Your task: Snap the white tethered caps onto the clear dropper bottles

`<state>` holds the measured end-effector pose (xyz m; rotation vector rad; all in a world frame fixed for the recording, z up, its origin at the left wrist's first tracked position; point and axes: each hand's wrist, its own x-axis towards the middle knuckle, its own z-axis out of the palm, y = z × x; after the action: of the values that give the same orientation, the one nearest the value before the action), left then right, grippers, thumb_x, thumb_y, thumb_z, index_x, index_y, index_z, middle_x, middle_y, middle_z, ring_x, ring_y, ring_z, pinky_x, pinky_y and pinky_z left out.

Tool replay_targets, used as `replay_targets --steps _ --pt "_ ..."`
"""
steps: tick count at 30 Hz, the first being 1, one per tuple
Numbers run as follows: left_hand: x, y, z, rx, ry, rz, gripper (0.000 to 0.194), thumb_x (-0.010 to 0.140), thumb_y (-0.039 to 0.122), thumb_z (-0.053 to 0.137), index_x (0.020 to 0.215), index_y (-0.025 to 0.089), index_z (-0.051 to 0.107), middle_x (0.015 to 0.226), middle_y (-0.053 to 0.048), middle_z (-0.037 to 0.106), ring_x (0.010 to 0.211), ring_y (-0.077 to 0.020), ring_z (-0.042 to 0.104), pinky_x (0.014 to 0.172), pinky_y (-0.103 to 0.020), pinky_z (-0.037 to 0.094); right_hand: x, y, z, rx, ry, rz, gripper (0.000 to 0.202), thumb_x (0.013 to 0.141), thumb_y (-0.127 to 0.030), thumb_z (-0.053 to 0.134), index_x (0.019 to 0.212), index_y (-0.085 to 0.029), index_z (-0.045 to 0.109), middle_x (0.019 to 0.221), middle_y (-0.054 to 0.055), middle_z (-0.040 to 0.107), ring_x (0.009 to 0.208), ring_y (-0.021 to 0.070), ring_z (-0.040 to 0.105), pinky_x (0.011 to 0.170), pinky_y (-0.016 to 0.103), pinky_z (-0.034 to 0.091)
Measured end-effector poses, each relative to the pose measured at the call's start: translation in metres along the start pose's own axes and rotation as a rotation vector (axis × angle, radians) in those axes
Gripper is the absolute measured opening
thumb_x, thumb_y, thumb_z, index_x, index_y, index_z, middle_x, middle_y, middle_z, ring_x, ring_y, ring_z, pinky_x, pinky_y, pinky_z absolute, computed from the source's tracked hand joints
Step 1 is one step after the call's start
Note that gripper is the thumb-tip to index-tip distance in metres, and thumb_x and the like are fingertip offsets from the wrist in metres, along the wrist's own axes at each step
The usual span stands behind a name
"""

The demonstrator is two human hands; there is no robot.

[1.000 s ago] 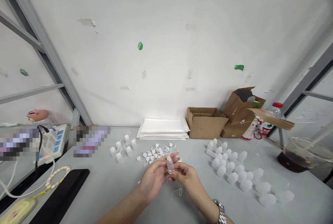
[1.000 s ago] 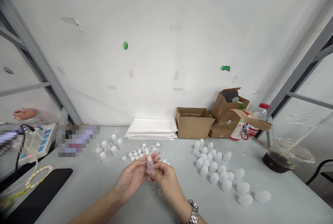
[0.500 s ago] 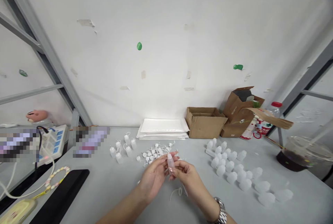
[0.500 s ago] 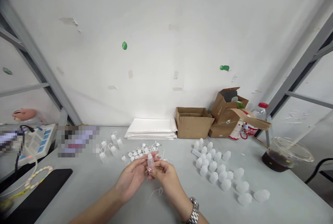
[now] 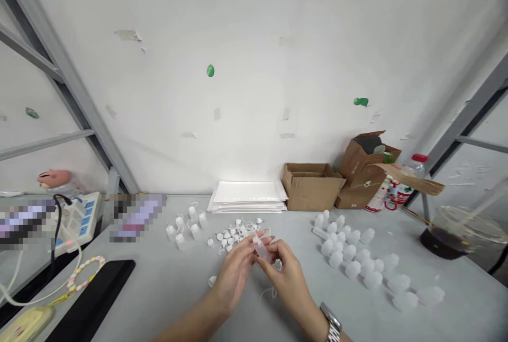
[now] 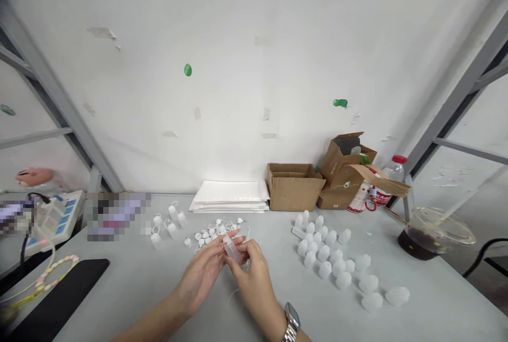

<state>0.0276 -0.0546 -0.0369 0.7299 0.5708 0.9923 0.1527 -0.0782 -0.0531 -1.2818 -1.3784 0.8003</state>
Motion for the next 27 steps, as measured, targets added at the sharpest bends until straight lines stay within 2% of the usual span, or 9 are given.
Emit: replay_targets --steps 5,10,15,19,23,27 --pt "-0.005 -0.001 0.006 0.052 0.071 0.031 0.022 0.075 0.025 0.059 0.093 0.015 0.068 0.108 -0.010 0.067 0.114 -0.0279 0.050 0.101 -0.040 0.029 -0.006 0.005 0.003 -0.152 0.002 -0.131 0.013 0.084 -0.031 0.051 0.075 -0.022 0.049 0.074 0.002 0.053 0.067 0.0158 0.050 0.063 0.028 0.042" --pt "-0.001 -0.002 0.002 -0.022 0.050 -0.039 0.025 0.072 0.025 0.059 0.094 0.014 0.068 0.109 -0.010 0.066 0.118 -0.0280 0.046 0.103 -0.040 0.027 -0.007 0.007 0.004 -0.218 0.045 -0.182 0.013 0.084 -0.031 0.050 0.075 -0.022 0.050 0.073 0.003 0.051 0.067 0.0171 0.049 0.064 0.030 0.042" --pt "0.005 -0.003 -0.004 -0.103 0.018 -0.123 0.030 0.073 0.021 0.052 0.099 0.014 0.066 0.107 -0.009 0.066 0.117 -0.0255 0.047 0.103 -0.039 0.026 -0.003 0.003 0.001 -0.109 0.051 -0.040 0.017 0.076 -0.033 0.059 0.069 -0.021 0.049 0.068 0.000 0.052 0.063 0.0152 0.048 0.060 0.027 0.041" --pt "0.007 -0.002 -0.007 -0.123 -0.020 -0.168 0.032 0.076 0.023 0.050 0.103 0.014 0.064 0.107 -0.009 0.066 0.114 -0.0250 0.049 0.098 -0.037 0.031 0.002 -0.001 -0.001 0.028 0.050 0.103 0.027 0.067 -0.042 0.067 0.063 -0.019 0.052 0.060 -0.002 0.051 0.058 0.0139 0.047 0.057 0.026 0.040" --pt "0.010 -0.001 -0.009 -0.118 -0.033 -0.192 0.031 0.076 0.024 0.050 0.102 0.013 0.065 0.105 -0.010 0.067 0.105 -0.0243 0.053 0.086 -0.034 0.037 0.008 -0.004 -0.001 0.280 -0.025 0.241 0.038 0.055 -0.051 0.073 0.059 -0.019 0.052 0.050 -0.005 0.049 0.049 0.0116 0.046 0.051 0.025 0.038" --pt "0.011 -0.002 -0.010 -0.150 -0.029 -0.220 0.028 0.076 0.022 0.049 0.096 0.012 0.067 0.098 -0.011 0.068 0.088 -0.0211 0.057 0.075 -0.032 0.039 0.011 -0.005 -0.003 0.425 -0.118 0.315 0.040 0.050 -0.049 0.077 0.058 -0.017 0.054 0.048 -0.005 0.054 0.044 0.0102 0.047 0.049 0.024 0.037"
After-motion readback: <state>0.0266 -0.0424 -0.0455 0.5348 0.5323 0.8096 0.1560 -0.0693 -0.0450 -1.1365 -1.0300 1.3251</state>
